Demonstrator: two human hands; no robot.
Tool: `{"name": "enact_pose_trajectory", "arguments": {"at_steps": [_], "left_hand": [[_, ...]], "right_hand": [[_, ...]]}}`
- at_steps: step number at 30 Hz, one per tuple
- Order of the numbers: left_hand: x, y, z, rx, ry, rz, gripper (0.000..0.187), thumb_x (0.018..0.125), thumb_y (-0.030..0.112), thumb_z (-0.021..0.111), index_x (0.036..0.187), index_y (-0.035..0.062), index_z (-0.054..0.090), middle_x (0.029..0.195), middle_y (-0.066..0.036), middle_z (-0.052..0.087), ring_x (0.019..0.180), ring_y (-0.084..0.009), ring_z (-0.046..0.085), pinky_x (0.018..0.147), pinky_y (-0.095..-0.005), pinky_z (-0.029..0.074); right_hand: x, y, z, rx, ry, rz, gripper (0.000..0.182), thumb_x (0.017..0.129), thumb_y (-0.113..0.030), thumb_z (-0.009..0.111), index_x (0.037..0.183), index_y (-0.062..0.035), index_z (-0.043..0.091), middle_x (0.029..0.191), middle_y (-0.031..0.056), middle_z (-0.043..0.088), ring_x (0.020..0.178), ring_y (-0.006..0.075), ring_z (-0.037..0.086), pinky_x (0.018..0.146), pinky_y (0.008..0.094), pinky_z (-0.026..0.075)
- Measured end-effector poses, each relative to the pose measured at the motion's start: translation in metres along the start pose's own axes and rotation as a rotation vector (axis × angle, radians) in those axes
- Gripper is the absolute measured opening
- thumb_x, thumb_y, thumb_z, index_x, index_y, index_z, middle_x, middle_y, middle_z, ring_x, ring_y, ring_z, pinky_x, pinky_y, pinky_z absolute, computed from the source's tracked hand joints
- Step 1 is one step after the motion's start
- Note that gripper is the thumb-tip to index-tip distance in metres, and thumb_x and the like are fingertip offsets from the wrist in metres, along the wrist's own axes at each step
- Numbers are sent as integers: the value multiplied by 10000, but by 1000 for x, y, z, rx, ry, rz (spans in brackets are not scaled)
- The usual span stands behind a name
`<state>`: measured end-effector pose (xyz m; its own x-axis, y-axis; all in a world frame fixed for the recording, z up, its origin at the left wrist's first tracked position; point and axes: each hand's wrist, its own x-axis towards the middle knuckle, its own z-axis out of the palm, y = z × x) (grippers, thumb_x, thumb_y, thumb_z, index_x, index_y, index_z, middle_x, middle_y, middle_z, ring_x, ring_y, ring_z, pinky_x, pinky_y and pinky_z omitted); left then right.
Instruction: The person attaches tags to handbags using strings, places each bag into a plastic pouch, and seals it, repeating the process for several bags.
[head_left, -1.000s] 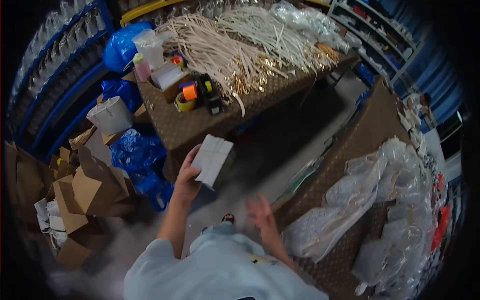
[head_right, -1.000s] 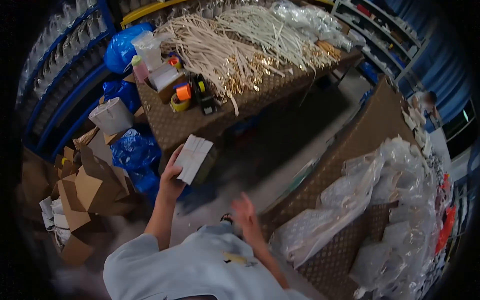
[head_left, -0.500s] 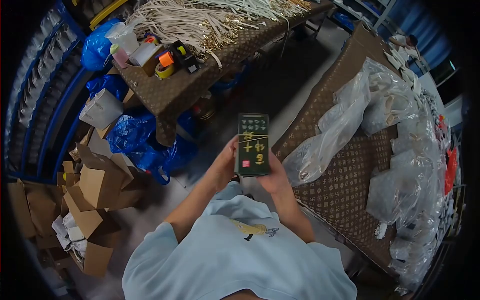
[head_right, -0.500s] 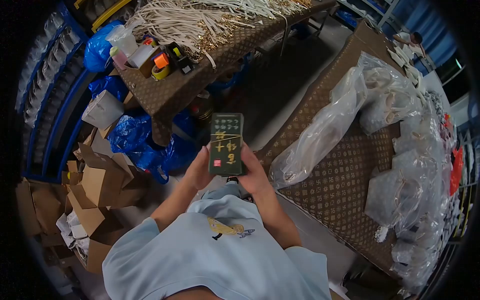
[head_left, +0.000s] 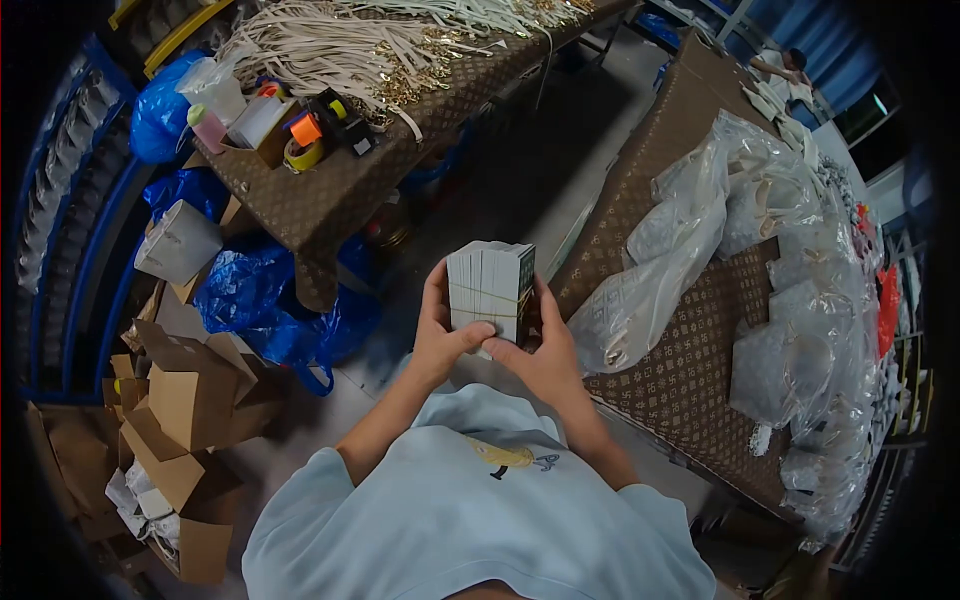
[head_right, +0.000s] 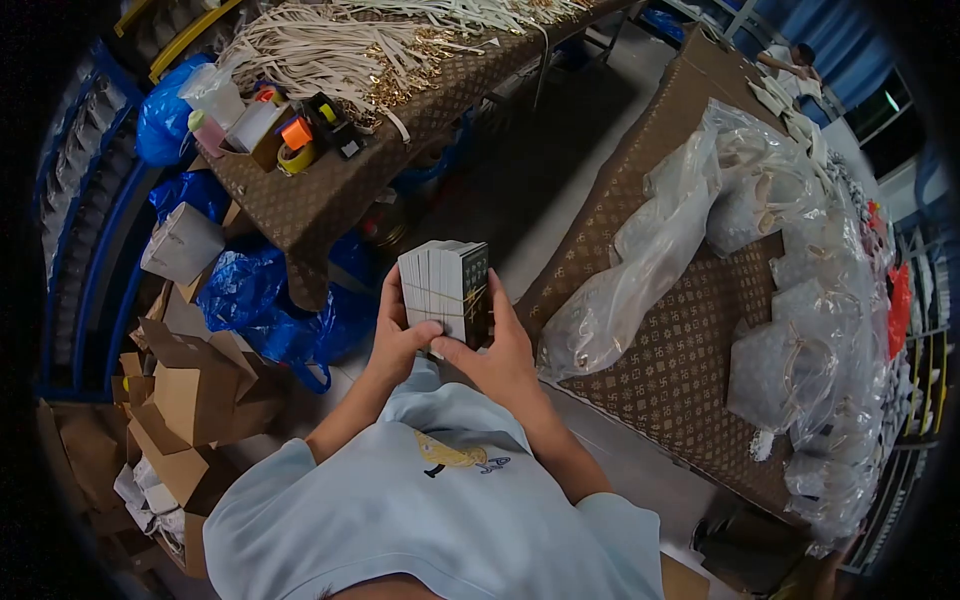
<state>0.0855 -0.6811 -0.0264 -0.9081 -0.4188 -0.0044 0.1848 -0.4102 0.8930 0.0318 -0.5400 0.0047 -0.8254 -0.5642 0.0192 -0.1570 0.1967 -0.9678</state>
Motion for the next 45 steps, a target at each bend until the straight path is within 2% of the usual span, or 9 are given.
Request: {"name": "enact_pose_trajectory", "arguments": {"at_steps": [3, 9, 15, 22, 25, 26, 28, 29, 45], "left_hand": [[21, 22, -30, -277, -133, -255, 1035, 561, 208, 828, 1374, 50, 206, 1290, -95, 403, 1184, -214, 417, 995, -345, 331], [55, 20, -107, -66, -277, -433, 911, 536, 183, 838, 1293, 46, 350, 1157, -73, 525, 1073, -178, 508, 930, -318, 402], [65, 23, -140, -7, -266, -451, 708, 586, 119, 801, 1197, 26, 456, 1064, -68, 581, 970, -162, 564, 861, -309, 453], [78, 25, -163, 116, -431, -475, 937, 575, 165, 826, 1335, 24, 296, 1260, -142, 457, 1159, -214, 452, 962, -334, 362], [101, 39, -168, 268, -337, -32, 1100, 534, 272, 844, 1394, 41, 197, 1349, -214, 371, 1221, -312, 413, 997, -360, 325], [113, 54, -169, 264, -343, -36, 1100, 534, 272, 844, 1394, 41, 197, 1349, -214, 371, 1221, -312, 413, 997, -360, 325], [131, 79, -166, 680, -934, -164, 1063, 534, 303, 834, 1381, 55, 242, 1321, -185, 411, 1185, -321, 448, 978, -349, 352], [135, 81, -161, 855, -1009, -96, 984, 534, 323, 825, 1343, 75, 324, 1266, -161, 463, 1148, -322, 472, 952, -357, 375], [126, 51, -157, 657, -1062, -418, 788, 556, 175, 848, 1220, 48, 444, 1057, -76, 565, 979, -149, 529, 856, -277, 423]], "right_hand": [[18, 1, 23, 220, -26, 19, 891, 678, -167, 745, 1381, -20, 217, 1221, 169, 495, 1090, 223, 515, 899, 324, 425], [60, 0, 68, 203, -158, 183, 911, 659, -126, 770, 1385, -37, 229, 1224, 142, 488, 1080, 202, 509, 896, 310, 422], [76, 2, 95, 34, -213, 320, 939, 638, -229, 794, 1386, -61, 250, 1187, 145, 523, 1037, 198, 537, 868, 303, 435], [69, -2, 107, -41, -158, 419, 894, 641, -302, 770, 1367, -85, 295, 1187, 179, 521, 1041, 258, 555, 856, 326, 451], [68, -15, 104, -166, -224, 453, 875, 640, -330, 747, 1362, -105, 305, 1203, 175, 506, 1048, 286, 544, 891, 340, 430], [68, -17, 105, -268, -279, 436, 875, 638, -340, 741, 1362, -112, 305, 1201, 172, 507, 1046, 299, 539, 899, 347, 422], [75, -23, 107, -322, -315, 422, 878, 634, -347, 737, 1363, -116, 305, 1195, 167, 509, 1043, 306, 535, 898, 353, 418], [78, -25, 108, -375, -349, 399, 880, 631, -353, 733, 1363, -119, 306, 1189, 163, 512, 1039, 312, 532, 898, 359, 414], [67, -39, 88, -463, -547, 505, 908, 651, -438, 696, 1377, -83, 283, 1123, 172, 545, 981, 321, 557, 834, 370, 438]]}}
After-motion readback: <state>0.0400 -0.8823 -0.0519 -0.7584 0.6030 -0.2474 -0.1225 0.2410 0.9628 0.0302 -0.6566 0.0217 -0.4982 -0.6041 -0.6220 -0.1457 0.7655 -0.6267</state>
